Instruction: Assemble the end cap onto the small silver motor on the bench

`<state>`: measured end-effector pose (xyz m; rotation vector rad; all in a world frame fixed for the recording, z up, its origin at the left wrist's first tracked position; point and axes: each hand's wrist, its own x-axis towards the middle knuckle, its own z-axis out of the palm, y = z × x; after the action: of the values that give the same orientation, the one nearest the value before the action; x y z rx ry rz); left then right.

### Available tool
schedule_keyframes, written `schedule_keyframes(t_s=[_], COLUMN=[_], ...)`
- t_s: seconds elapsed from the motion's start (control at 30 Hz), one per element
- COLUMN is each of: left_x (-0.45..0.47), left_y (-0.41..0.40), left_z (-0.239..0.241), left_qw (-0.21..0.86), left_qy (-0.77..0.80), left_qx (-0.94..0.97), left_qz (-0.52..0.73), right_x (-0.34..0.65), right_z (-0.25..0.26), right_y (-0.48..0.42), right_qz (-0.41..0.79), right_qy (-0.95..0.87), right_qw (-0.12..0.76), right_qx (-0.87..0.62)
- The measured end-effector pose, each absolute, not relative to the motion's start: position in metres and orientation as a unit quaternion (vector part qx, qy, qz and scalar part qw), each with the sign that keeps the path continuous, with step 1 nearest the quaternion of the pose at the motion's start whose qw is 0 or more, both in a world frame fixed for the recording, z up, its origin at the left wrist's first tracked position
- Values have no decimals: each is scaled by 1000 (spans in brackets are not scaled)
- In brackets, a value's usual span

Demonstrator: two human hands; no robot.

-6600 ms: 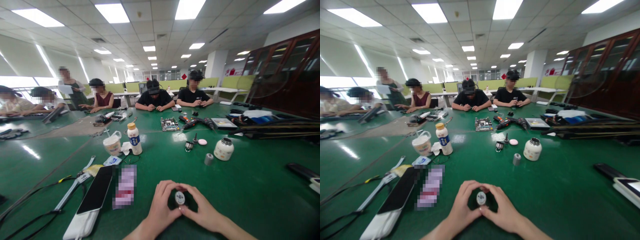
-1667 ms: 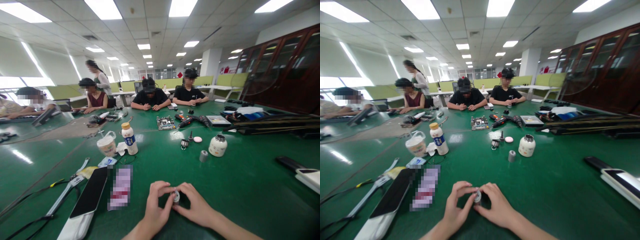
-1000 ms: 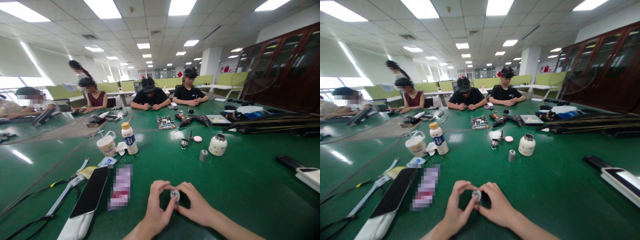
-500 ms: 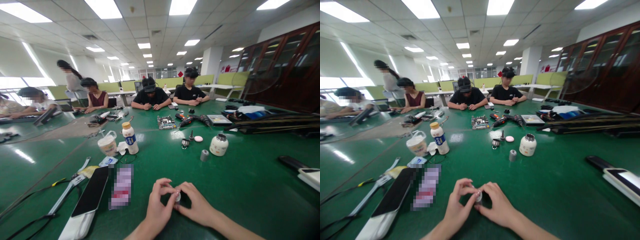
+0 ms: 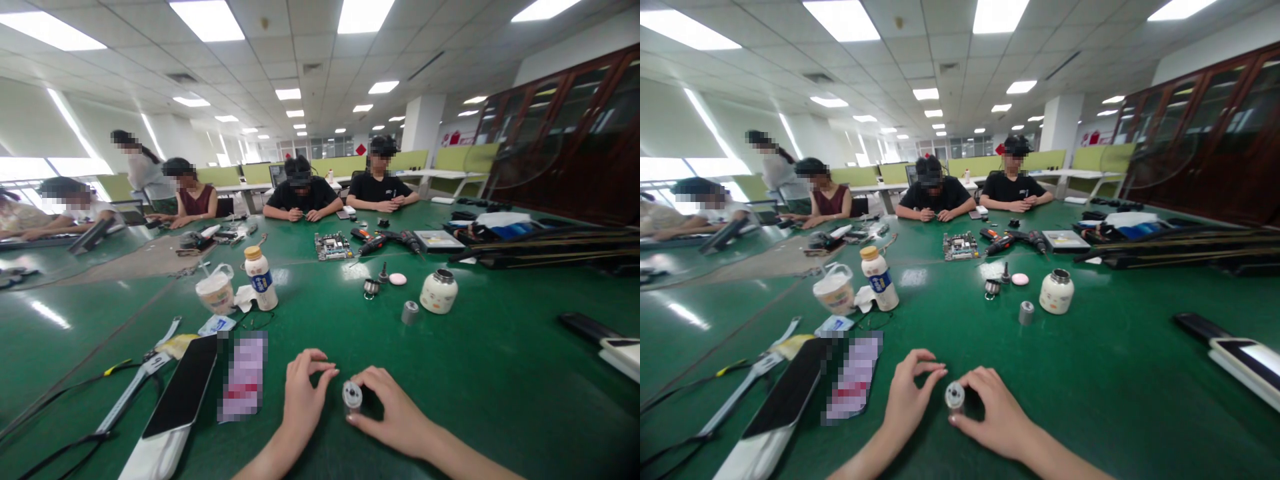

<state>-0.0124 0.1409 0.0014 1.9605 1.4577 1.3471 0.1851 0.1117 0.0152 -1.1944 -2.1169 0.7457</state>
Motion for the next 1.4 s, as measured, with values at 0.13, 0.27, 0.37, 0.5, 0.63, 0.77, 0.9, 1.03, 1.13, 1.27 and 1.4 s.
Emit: schedule_keyframes(t_s=[0.13, 0.27, 0.37, 0.5, 0.63, 0.77, 0.9, 1.03, 1.13, 1.27, 1.4], left_x=[-16, -17, -16, -12, -4, 1, 1, 0, 0, 0, 1], left_y=[145, 144, 143, 135, 121, 114, 114, 114, 113, 113, 113], left_z=[-3, -4, -3, -3, -3, -4, -4, -3, -2, 1, 4], left_qw=[146, 121, 123, 119, 142, 177, 203, 217, 230, 255, 285], left_qy=[522, 543, 533, 459, 401, 379, 377, 368, 360, 358, 379], left_qx=[734, 728, 719, 698, 705, 713, 720, 738, 742, 748, 726], left_qz=[409, 402, 429, 538, 567, 562, 547, 523, 516, 497, 498], right_x=[185, 185, 185, 185, 186, 186, 186, 186, 186, 186, 186], right_z=[17, 18, 17, 15, 14, 11, 9, 7, 7, 6, 7], right_y=[111, 111, 111, 112, 112, 112, 112, 113, 114, 115, 114], right_qz=[280, 280, 278, 278, 277, 273, 270, 272, 272, 273, 271], right_qy=[-797, -797, -796, -798, -799, -800, -799, -803, -803, -803, -802], right_qw=[291, 291, 295, 298, 303, 306, 310, 314, 314, 311, 313], right_qx=[-450, -449, -449, -444, -439, -438, -439, -428, -427, -428, -431])
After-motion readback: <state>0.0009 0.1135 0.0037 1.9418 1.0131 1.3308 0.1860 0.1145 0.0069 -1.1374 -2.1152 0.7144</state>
